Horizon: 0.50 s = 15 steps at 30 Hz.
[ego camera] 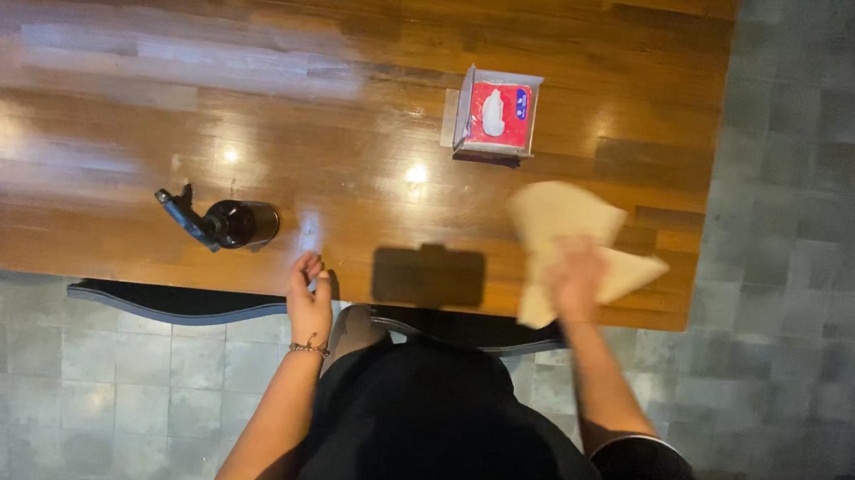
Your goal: The person wipes down several wooden tables using a spray bottle and a cloth, and then organizes items on the tables including tissue boxes and flower vases.
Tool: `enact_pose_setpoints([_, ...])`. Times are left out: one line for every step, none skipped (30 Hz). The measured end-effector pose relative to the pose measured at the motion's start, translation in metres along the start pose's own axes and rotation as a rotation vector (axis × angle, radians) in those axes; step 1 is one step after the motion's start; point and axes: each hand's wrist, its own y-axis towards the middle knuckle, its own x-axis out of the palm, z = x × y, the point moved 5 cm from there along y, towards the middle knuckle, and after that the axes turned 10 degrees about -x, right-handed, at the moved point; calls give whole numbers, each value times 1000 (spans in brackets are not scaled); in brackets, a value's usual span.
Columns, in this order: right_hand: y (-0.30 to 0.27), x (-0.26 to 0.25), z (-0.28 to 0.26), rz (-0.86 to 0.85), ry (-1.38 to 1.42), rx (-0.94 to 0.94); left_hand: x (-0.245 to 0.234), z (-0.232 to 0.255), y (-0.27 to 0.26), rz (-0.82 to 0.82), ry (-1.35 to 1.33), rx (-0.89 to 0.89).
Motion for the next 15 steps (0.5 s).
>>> enact_pose_setpoints([-7,-10,37,50,-41,158,-6,-18,4,35,-30,-89])
enact_pose_setpoints([-15,-23,64,121,-155,265,-14,-32,8,68,-60,-178])
enact_pose_setpoints([-21,-30,79,191,-268,369,-27,-37,13,142,-30,-162])
enact_pose_setpoints([-17,-21,90,212,-289,587,-41,-37,17,216,0,-145])
enact_pose_setpoints([-4,-12,98,227,-305,801,-54,-33,17,293,32,-134])
enact_pose_setpoints([2,-5,100,239,-319,1015,-64,-25,19,293,49,-98])
enact_pose_setpoints([13,12,82,208,-273,918,-77,-12,23,293,67,-63])
enact_pose_setpoints([22,37,51,177,-226,822,-90,2,27,294,85,-29])
enact_pose_setpoints([31,60,11,183,-232,614,-99,15,33,268,54,-3])
enact_pose_setpoints([38,80,-35,188,-235,406,-107,26,39,243,23,22])
enact_pose_setpoints([40,103,-85,135,-283,321,-114,35,49,213,-6,53])
enact_pose_setpoints([38,125,-134,58,-192,271,-118,41,60,212,36,100])
enact_pose_setpoints([33,140,-182,-4,-119,216,-119,42,70,200,79,148])
enact_pose_setpoints([24,153,-234,-124,-89,135,-123,40,79,188,122,196])
enact_pose_setpoints([15,156,-283,-177,-50,-9,-121,37,89,130,135,215])
